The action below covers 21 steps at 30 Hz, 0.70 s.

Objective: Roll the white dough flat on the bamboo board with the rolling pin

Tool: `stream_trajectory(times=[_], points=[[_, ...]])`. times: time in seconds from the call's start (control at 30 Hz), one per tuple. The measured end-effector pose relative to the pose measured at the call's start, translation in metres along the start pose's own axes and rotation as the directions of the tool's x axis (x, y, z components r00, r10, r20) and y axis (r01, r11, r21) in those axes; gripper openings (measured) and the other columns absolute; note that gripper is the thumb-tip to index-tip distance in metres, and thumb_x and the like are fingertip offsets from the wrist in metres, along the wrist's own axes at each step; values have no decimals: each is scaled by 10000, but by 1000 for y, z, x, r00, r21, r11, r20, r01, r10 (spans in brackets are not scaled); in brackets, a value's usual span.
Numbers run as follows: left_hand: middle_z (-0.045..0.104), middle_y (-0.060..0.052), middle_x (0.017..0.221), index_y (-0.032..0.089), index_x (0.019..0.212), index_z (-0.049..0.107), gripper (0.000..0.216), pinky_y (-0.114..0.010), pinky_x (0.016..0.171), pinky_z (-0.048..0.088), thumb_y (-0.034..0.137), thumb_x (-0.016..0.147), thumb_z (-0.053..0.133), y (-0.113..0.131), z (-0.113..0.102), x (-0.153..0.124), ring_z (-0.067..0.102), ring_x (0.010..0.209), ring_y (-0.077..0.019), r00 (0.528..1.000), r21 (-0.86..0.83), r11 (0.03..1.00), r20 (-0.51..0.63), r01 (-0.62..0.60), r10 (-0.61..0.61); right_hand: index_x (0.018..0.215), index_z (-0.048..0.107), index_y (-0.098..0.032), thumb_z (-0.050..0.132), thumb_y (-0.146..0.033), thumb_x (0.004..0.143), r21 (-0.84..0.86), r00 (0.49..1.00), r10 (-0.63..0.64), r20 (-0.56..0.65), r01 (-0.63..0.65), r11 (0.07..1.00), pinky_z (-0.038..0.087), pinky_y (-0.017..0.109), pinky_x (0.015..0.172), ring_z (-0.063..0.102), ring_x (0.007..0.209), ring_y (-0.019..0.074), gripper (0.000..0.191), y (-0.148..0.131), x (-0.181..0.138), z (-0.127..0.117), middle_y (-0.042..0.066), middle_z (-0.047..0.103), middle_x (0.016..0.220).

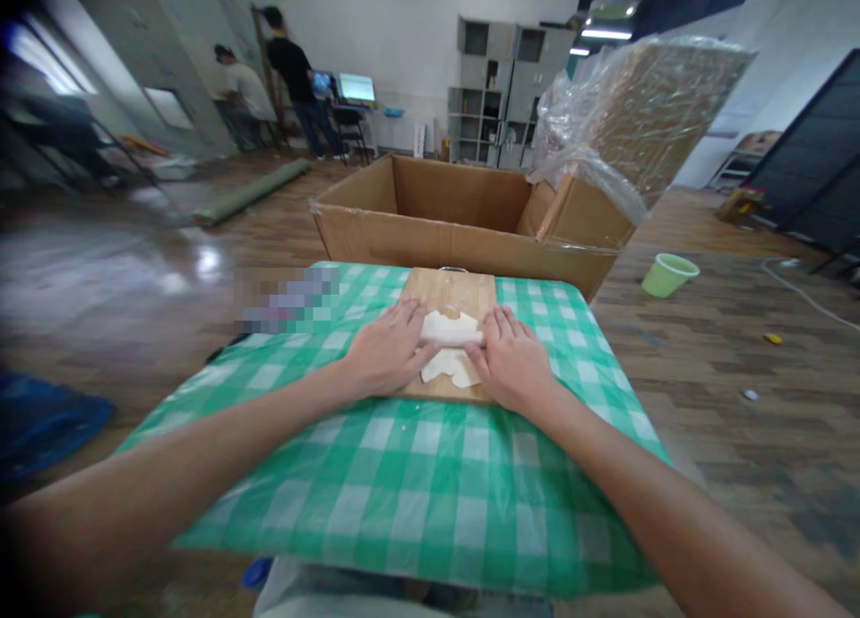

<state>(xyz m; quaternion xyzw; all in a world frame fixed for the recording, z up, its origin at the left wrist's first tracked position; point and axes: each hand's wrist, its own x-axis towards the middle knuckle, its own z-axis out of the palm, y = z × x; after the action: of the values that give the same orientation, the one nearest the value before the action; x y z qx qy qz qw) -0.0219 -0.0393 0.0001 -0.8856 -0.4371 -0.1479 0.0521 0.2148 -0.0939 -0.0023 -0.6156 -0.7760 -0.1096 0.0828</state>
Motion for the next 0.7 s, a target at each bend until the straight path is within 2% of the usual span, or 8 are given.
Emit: stream_trajectory(times=[0.13, 0.27, 0.53, 0.7], points=[[425, -290, 1639, -44, 1556, 400, 855, -466, 1322, 229, 632, 1033, 394, 9, -5, -24, 358, 1575, -365, 999, 4, 999, -17, -38, 39, 1586, 413, 26, 296, -579, 1079, 7, 998, -43, -44, 43, 999, 316, 517, 1267, 347, 1574, 370, 797, -5, -26, -5, 272, 398, 1662], [408, -271, 1659, -35, 1575, 387, 859, -446, 1327, 221, 638, 1041, 369, 6, -5, -24, 339, 1591, -345, 999, -3, 999, 16, -50, 50, 1589, 426, 16, 309, -625, 1068, 57, 997, -67, -36, 69, 996, 326, 510, 1272, 387, 1555, 363, 835, -5, -33, -12, 263, 421, 1651], [264, -180, 1751, 76, 1639, 329, 782, -434, 1330, 175, 595, 1096, 112, -21, -2, 25, 188, 1651, -271, 974, -108, 994, 224, -21, 44, 1584, 473, -34, 224, -663, 1073, 136, 997, -73, 37, 68, 988, 416, 499, 1223, 414, 1543, 348, 848, -2, -8, -17, 226, 465, 1633], [258, -77, 1770, 251, 1657, 320, 617, -474, 1306, 215, 495, 1124, 130, -40, 19, 61, 225, 1640, -276, 959, -100, 990, 258, -97, 120, 1584, 483, -60, 178, -653, 1083, 158, 996, -72, 46, 64, 985, 347, 509, 1266, 331, 1584, 347, 833, 16, 15, -8, 197, 477, 1636]])
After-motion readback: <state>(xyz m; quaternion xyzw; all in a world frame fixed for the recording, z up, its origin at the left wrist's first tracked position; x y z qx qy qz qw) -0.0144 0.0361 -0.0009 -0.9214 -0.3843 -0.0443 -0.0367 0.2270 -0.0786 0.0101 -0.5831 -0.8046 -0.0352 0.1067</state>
